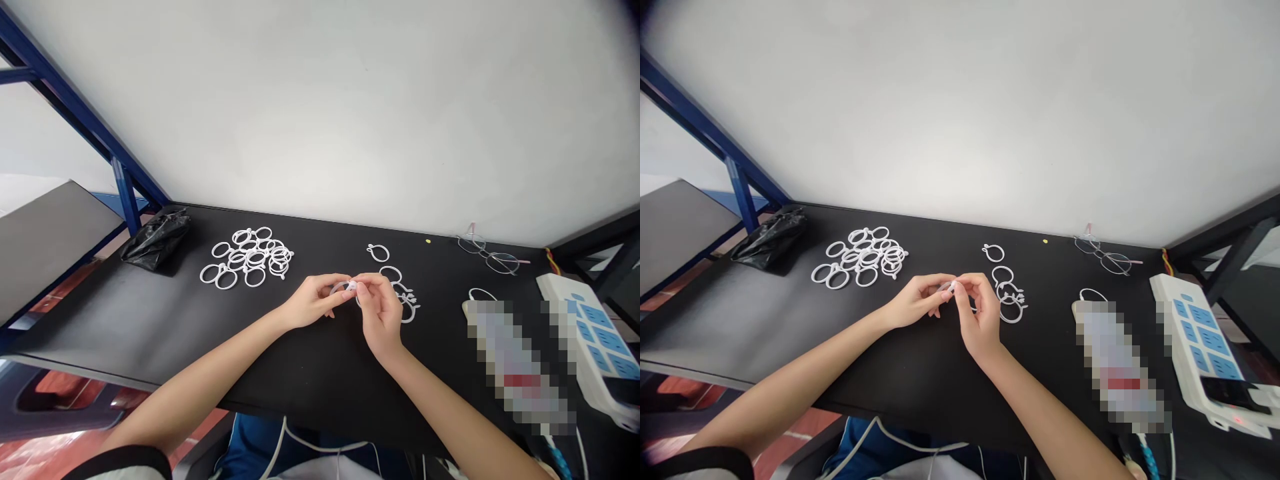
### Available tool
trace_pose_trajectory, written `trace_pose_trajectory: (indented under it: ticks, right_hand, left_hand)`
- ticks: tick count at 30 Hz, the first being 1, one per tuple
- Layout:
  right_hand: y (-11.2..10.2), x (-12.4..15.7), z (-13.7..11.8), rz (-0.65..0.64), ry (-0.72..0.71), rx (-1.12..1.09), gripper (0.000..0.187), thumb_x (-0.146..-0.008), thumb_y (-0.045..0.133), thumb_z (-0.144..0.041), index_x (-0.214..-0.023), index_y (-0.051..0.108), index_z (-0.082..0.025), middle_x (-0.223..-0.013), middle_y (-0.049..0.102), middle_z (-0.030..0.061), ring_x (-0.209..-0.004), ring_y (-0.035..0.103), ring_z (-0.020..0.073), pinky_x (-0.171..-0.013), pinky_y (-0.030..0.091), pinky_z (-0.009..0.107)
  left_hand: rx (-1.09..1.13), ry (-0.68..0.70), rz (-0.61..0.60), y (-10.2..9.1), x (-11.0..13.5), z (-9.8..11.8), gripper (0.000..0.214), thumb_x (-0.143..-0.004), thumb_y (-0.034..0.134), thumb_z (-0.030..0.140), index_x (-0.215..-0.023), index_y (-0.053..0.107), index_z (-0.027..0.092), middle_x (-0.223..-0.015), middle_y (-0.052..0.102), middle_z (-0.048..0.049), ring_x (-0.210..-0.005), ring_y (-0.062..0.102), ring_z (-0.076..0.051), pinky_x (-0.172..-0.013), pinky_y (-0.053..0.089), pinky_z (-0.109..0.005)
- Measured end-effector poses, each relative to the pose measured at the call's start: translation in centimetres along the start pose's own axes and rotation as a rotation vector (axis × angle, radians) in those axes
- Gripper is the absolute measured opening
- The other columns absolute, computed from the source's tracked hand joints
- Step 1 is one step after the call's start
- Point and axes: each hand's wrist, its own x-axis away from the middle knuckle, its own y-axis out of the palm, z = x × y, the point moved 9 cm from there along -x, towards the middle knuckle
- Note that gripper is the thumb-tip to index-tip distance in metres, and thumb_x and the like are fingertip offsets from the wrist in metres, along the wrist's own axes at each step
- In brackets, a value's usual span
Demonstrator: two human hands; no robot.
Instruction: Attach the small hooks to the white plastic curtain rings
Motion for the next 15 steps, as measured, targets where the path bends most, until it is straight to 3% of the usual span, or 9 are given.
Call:
trace_pose_trajectory:
  ticks: [7, 10, 15]
  right_hand:
    - [1.2, 0.0, 1.5, -0.218, 0.093, 0.216, 0.041, -0.099, 0.043, -0.037, -0.062, 0.045, -0.02, -0.053, 0.046, -0.0033, -0.048, 0.047, 0.011, -0.049, 0.04, 0.025]
    - [1.2, 0.2, 2.0, -0.226, 0.127, 0.229, 0.043, -0.1, 0.041, -0.04, -0.061, 0.04, -0.021, -0.049, 0.04, -0.005, -0.044, 0.043, 0.0104, -0.046, 0.036, 0.024]
    - [1.5, 0.4, 2.2, -0.254, 0.147, 0.241, 0.043, -0.102, 0.032, -0.041, -0.066, 0.044, -0.021, -0.051, 0.04, -0.0046, -0.045, 0.043, 0.0113, -0.047, 0.036, 0.025]
  left_hand:
    - [0.016, -0.028, -0.066, 0.3, 0.1, 0.2, 0.04, -0.09, 0.053, 0.05, -0.092, 0.067, 0.013, -0.071, 0.058, -0.0022, -0.053, 0.055, -0.009, -0.055, 0.05, -0.022]
    - [-0.004, -0.041, -0.083, 0.3, 0.1, 0.0, 0.041, -0.09, 0.052, 0.051, -0.082, 0.067, 0.014, -0.06, 0.053, 0.0001, -0.049, 0.051, -0.009, -0.053, 0.048, -0.022]
    - [-0.026, -0.077, -0.12, 0.3, 0.0, -0.5, 0.039, -0.088, 0.055, 0.049, -0.08, 0.071, 0.014, -0.053, 0.049, 0.002, -0.044, 0.044, -0.008, -0.051, 0.047, -0.023]
